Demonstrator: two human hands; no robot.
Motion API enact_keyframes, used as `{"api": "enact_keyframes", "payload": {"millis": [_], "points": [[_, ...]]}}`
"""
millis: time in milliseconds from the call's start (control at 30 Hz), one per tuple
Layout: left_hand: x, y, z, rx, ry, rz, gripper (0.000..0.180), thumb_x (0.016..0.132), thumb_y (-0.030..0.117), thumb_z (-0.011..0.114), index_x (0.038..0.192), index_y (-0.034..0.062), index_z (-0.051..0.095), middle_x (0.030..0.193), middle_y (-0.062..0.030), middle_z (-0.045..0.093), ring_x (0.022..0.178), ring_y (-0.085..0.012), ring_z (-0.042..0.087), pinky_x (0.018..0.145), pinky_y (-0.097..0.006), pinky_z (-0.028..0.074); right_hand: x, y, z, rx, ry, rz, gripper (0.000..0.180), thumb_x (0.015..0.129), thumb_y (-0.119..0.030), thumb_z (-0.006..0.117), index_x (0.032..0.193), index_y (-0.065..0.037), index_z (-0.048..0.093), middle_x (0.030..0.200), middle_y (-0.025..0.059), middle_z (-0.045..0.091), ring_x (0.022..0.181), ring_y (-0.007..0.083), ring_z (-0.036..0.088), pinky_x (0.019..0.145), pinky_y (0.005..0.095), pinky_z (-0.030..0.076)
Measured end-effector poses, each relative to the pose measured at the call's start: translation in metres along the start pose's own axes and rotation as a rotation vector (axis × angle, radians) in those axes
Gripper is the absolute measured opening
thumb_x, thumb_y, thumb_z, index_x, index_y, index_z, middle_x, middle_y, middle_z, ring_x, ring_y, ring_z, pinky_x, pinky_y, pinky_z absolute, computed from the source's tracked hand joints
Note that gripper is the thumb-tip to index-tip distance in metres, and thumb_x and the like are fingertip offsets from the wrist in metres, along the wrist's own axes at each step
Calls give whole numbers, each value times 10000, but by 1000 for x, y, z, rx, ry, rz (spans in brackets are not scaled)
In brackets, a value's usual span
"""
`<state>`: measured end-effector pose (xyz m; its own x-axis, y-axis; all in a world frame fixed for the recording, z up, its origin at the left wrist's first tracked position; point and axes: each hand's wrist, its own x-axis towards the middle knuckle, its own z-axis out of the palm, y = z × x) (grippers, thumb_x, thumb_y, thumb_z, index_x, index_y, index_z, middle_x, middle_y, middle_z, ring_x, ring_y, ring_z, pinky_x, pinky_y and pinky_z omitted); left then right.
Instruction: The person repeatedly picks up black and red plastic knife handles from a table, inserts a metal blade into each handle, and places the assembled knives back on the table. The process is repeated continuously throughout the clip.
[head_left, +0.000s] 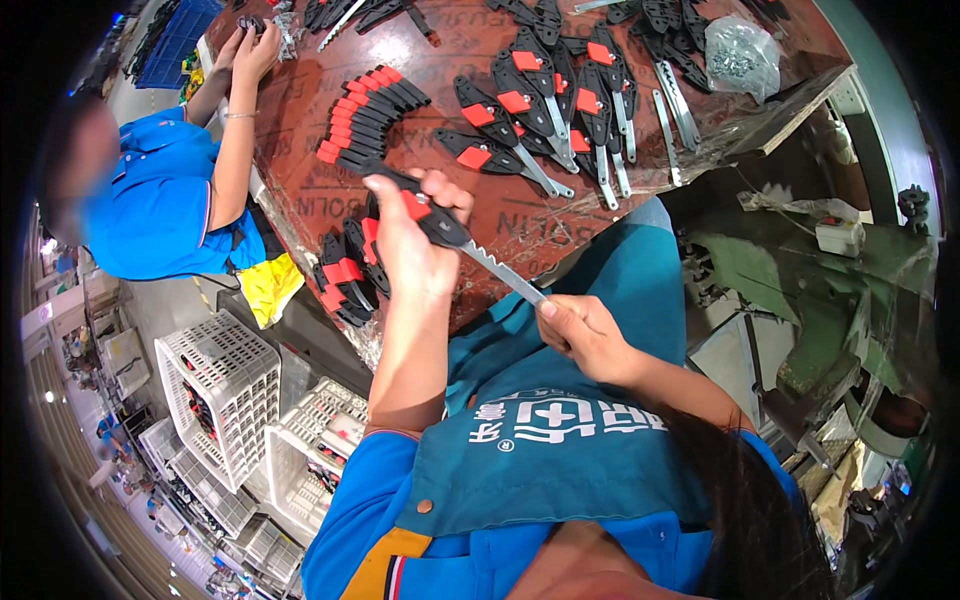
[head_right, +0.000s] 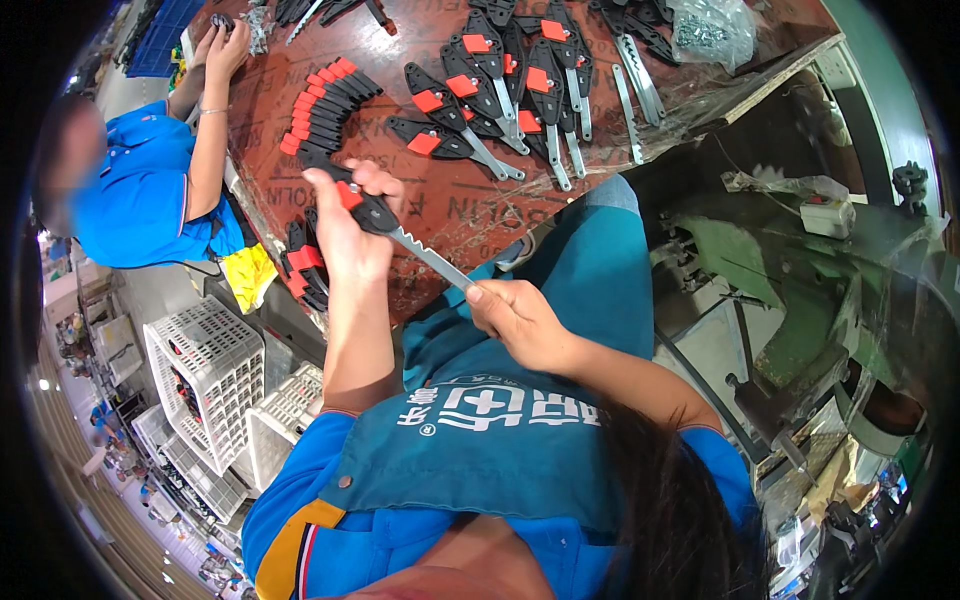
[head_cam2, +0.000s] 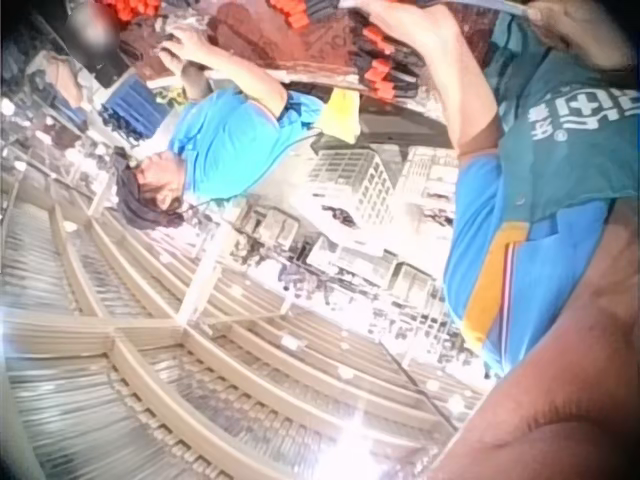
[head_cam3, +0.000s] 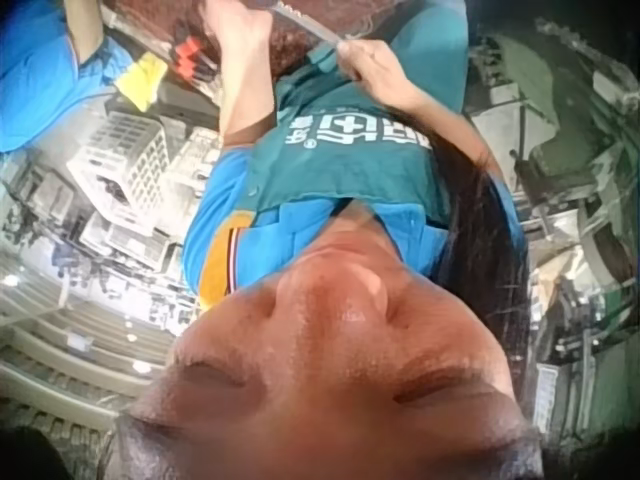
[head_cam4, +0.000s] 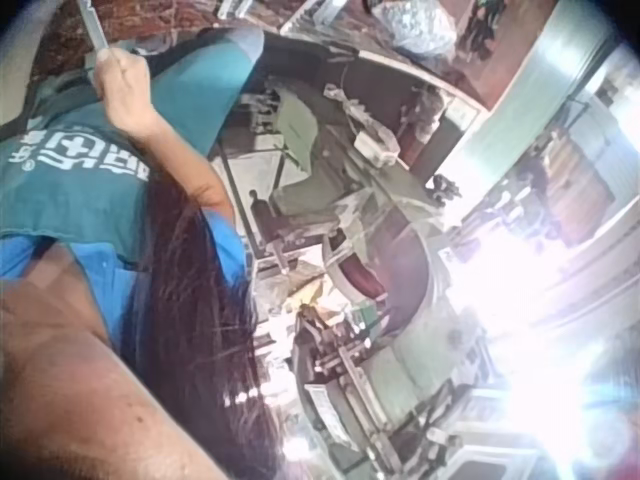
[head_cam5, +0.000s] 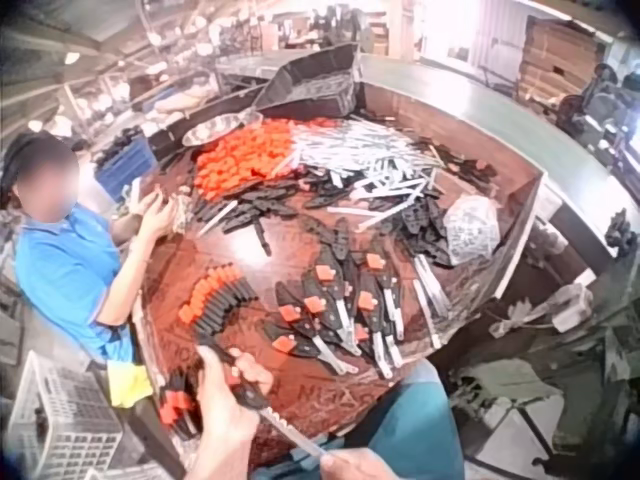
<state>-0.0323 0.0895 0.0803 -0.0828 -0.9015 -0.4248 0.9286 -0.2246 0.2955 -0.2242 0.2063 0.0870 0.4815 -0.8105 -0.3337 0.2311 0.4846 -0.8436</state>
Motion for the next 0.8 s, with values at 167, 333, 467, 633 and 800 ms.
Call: {"api": "enact_keyframes", "payload": {"millis": [167, 333, 467, 633, 800], "points": [[-9, -20, 8, 174, -35, 12, 471, 957, 536, 480, 1004, 67, 476, 850, -37, 471, 764, -172, 469, 780, -342, 441, 13, 14, -2, 27, 36, -62, 441, 1055, -334, 393, 707, -62, 411, 618, -13, 376, 562, 95, 329, 513, 268, 305], [-15, -21, 8, 392, -50, 119, 496, 974, 566, 419, 1067, 83, 485, 901, -49, 500, 793, -190, 487, 828, -387, 442, 15, 10, 0, 396, -45, 24, 449, 1051, -352, 390, 702, -70, 413, 605, -12, 368, 551, 90, 325, 503, 261, 293], [-26, -48, 1, 431, -79, 81, 524, 965, 590, 419, 1095, 87, 486, 918, -48, 513, 796, -190, 501, 835, -393, 449, 23, 9, 19, 24, 154, -132, 413, 1053, -307, 395, 703, -87, 379, 631, -19, 328, 552, 89, 279, 498, 259, 263], [-21, -31, 5, 215, -266, -161, 609, 965, 596, 399, 1208, 44, 483, 1062, -72, 550, 939, -221, 550, 893, -394, 467, 24, 0, 6, 310, 25, -112, 414, 1054, -315, 396, 707, -89, 374, 639, -23, 332, 559, 84, 279, 494, 253, 258], [-33, -32, 7, 440, -210, 65, 643, 962, 560, 428, 1274, -1, 471, 1096, -115, 584, 949, -256, 602, 884, -443, 513, 23, -7, 8, 376, 5, -84, 422, 1055, -325, 392, 704, -92, 370, 637, -21, 339, 559, 83, 289, 493, 240, 262]]}}
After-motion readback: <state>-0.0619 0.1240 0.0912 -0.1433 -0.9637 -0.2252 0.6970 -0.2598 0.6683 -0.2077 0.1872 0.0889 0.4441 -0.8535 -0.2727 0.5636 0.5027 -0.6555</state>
